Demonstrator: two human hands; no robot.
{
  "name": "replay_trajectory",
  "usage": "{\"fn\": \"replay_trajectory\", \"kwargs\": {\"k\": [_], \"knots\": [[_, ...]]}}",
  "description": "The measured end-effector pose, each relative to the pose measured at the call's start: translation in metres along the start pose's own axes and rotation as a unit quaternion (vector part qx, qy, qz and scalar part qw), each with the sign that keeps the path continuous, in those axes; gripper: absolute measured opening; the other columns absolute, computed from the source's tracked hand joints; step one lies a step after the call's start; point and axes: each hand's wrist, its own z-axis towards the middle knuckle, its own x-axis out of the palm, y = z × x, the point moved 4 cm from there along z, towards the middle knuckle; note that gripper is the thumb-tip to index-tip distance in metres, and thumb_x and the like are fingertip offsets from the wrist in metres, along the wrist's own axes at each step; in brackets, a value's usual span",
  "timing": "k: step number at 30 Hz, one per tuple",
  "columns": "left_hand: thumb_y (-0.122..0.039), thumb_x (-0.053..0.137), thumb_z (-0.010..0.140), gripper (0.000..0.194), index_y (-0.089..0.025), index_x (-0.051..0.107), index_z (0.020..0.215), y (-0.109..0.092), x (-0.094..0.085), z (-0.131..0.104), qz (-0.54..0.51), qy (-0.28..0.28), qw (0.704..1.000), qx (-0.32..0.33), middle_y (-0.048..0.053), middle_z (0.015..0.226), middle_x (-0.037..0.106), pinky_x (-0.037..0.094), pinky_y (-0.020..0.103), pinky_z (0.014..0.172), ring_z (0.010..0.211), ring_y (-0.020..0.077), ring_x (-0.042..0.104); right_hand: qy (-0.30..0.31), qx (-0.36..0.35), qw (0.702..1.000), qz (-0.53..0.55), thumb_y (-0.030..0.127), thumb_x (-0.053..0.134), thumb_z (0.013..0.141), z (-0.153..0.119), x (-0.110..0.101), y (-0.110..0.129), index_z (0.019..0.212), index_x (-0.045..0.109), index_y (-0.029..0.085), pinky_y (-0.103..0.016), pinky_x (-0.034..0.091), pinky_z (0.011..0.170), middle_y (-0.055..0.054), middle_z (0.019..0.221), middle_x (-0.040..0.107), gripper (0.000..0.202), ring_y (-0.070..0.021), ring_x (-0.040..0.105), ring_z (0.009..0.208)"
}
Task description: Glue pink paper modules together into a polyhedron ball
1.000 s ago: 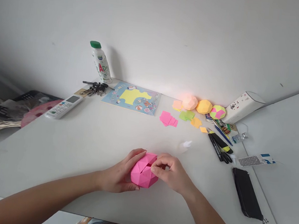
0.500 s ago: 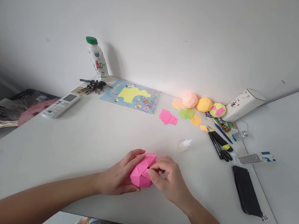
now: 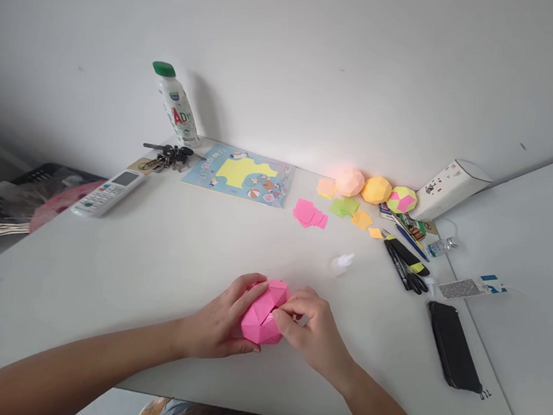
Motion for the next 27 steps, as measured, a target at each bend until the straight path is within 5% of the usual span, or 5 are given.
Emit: {"fn": "replay_trajectory", "kwargs": {"k": [27], "knots": [[-0.065,0.051,0.086,0.095,-0.019,0.002,0.152,-0.0045,0.0022,-0.003,0.056,-0.046,0.997,-0.003,0.025,0.132,0.036,0.051,0.056,0.09,0.121,0.0392,0.045,-0.067,-0.044,0.997,0.007,0.025,0.057,0.085,-0.007,-0.0005,0.0031,0.056,0.057,0.02,-0.03,0.045,0.063,-0.002,0.059,0.058,0.03,-0.0173,0.051,0.066]]}}
